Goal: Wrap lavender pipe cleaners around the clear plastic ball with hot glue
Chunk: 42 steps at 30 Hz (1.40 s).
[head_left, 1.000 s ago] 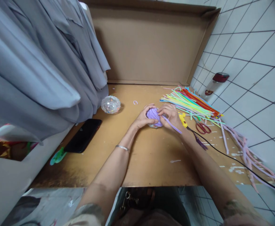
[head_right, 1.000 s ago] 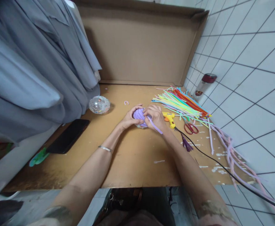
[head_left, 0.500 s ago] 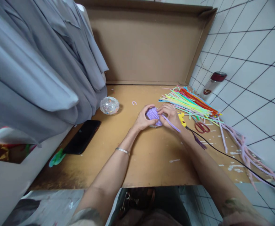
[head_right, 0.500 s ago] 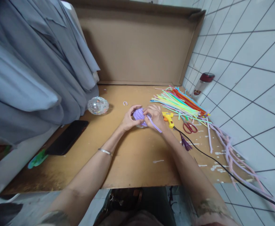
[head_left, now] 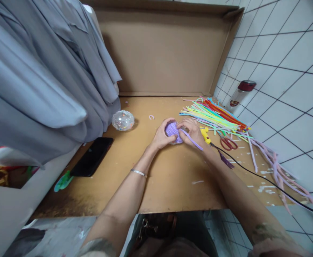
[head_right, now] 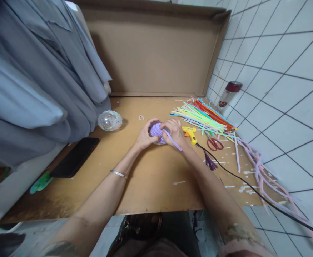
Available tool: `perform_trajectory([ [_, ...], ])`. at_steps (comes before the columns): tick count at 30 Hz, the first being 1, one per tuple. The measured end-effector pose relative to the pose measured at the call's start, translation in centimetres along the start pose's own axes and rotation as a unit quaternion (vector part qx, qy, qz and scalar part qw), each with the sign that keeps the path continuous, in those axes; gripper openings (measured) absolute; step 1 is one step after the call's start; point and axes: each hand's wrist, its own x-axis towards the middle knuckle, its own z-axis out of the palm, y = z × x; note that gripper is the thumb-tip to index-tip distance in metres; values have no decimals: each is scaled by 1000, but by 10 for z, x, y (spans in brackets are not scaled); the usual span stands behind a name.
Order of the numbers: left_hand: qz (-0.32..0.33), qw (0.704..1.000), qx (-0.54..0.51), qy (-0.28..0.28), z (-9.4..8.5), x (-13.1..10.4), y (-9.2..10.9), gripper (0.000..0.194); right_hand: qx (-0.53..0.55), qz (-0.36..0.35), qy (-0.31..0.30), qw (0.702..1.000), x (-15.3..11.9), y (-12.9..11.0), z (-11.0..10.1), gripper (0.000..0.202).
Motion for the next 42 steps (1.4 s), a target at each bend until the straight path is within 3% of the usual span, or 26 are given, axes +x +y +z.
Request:
perform_trajectory([
  [7, 3, 1000, 14, -7, 0, 0, -1, 61, 5, 44, 16, 999, -2, -6, 0, 26],
  [22, 6, 1000, 14, -13, 0, 1, -1, 46, 16, 38, 40, 998, -4, -3, 5, 15],
  [28, -4, 999, 8, -42, -2, 1, 0, 64, 45, 63, 49, 996, -4, -3, 5, 13],
  [32, 2, 1000, 3, -25, 0, 0, -2, 77, 75, 84, 44, 993, -5, -2, 6, 17],
  [42, 13, 1000, 0, 0, 6, 0, -3, 64, 79, 82, 49, 992, -8, -2, 8, 24],
])
